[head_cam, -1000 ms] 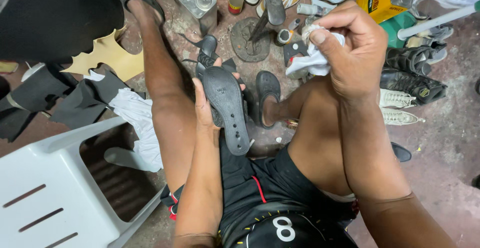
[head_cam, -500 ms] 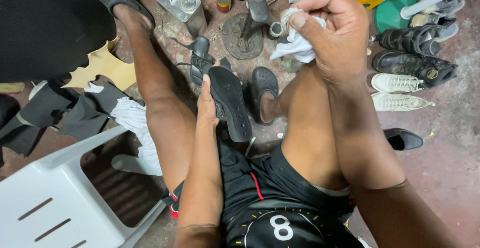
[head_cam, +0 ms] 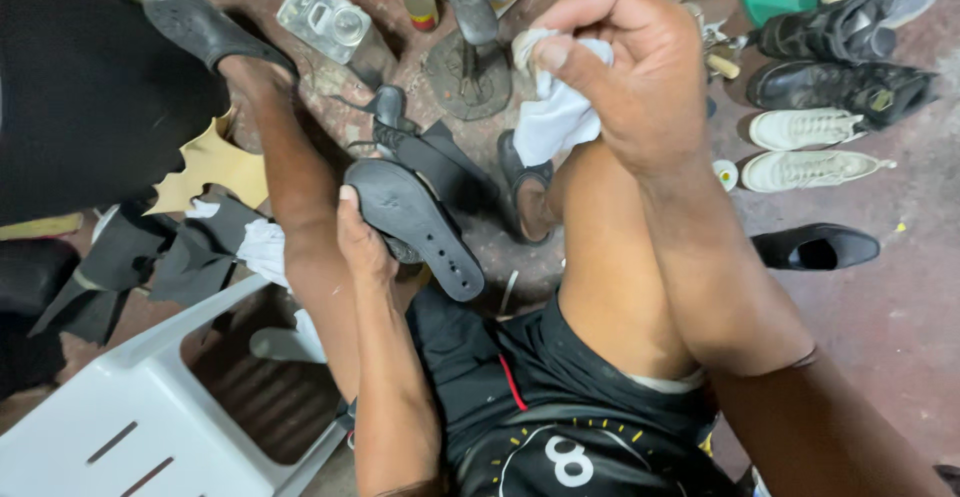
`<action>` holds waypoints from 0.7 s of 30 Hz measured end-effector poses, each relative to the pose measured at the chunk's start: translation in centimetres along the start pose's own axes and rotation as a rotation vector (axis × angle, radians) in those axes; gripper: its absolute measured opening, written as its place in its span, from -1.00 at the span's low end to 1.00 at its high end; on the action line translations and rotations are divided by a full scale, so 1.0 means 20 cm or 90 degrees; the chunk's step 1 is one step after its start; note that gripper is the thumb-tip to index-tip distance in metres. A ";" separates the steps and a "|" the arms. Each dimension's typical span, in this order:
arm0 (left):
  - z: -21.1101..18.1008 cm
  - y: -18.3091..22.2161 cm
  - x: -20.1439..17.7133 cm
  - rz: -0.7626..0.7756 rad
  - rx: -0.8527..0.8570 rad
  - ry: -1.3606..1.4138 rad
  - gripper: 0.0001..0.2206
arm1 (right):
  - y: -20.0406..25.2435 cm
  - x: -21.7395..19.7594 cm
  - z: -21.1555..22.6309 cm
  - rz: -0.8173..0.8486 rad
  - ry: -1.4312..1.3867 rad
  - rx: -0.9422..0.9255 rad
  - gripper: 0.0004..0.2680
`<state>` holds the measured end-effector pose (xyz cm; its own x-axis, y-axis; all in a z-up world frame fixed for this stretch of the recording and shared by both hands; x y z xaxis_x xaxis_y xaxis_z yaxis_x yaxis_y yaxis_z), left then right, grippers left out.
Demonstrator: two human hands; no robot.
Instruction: The person cuts a piece of white cloth using scissors, applies a liquid from a bottle to the cloth, and wipes the sole and upper of a black shoe.
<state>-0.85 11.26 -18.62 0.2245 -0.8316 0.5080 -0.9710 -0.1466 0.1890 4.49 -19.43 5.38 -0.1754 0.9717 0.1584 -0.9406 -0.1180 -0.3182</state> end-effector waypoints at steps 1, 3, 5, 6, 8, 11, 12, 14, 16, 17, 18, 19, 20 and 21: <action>-0.06 0.01 -0.04 -0.011 0.032 -0.011 -0.52 | -0.01 -0.01 -0.01 -0.005 -0.009 0.009 -0.94; -0.18 0.08 -0.14 -0.083 0.071 -0.019 -0.55 | 0.00 -0.02 -0.04 -0.020 -0.025 0.037 -0.93; -0.34 0.14 -0.24 -0.196 0.101 -0.010 -0.58 | -0.02 0.00 -0.06 -0.032 -0.027 0.049 -0.90; -0.45 0.17 -0.28 -0.194 0.114 -0.030 -0.57 | -0.04 0.01 -0.06 -0.034 -0.024 0.049 -0.89; -0.66 0.22 -0.33 -0.192 0.149 -0.067 -0.56 | -0.07 0.04 -0.04 -0.021 0.009 0.025 -0.89; -0.93 0.29 -0.46 -0.152 0.138 -0.104 -0.57 | -0.07 0.08 -0.03 -0.007 -0.030 0.019 -0.88; -0.96 0.33 -0.52 -0.181 0.121 -0.178 -0.56 | -0.03 0.07 -0.03 -0.013 -0.034 0.030 -0.87; -0.98 0.35 -0.66 -0.228 0.097 -0.321 -0.55 | -0.02 0.03 -0.04 -0.014 -0.021 0.038 -0.86; -0.93 0.37 -0.80 -0.238 0.070 -0.463 -0.54 | -0.02 0.02 -0.07 -0.015 -0.010 0.038 -0.86; -0.89 0.36 -0.87 -0.243 0.057 -0.532 -0.53 | -0.03 0.01 -0.09 -0.019 -0.004 0.034 -0.86; -0.87 0.36 -0.90 -0.217 0.166 -0.683 -0.57 | -0.02 0.00 -0.10 -0.023 0.005 0.041 -0.86; -0.85 0.34 -0.92 -0.182 0.276 -0.830 -0.61 | -0.02 -0.01 -0.12 -0.028 0.009 0.042 -0.86; -0.82 0.38 -0.92 -0.142 0.382 -0.974 -0.65 | -0.01 -0.01 -0.13 -0.029 0.014 0.051 -0.86; -0.80 0.44 -0.95 -0.196 0.410 -1.000 -0.66 | 0.01 -0.01 -0.14 -0.031 0.019 0.059 -0.86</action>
Point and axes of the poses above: each hand's wrist, its own y-axis away from the middle knuckle, its own x-axis out of the palm, z = x × y, the point moved 4 cm from there along -y, towards the middle knuckle
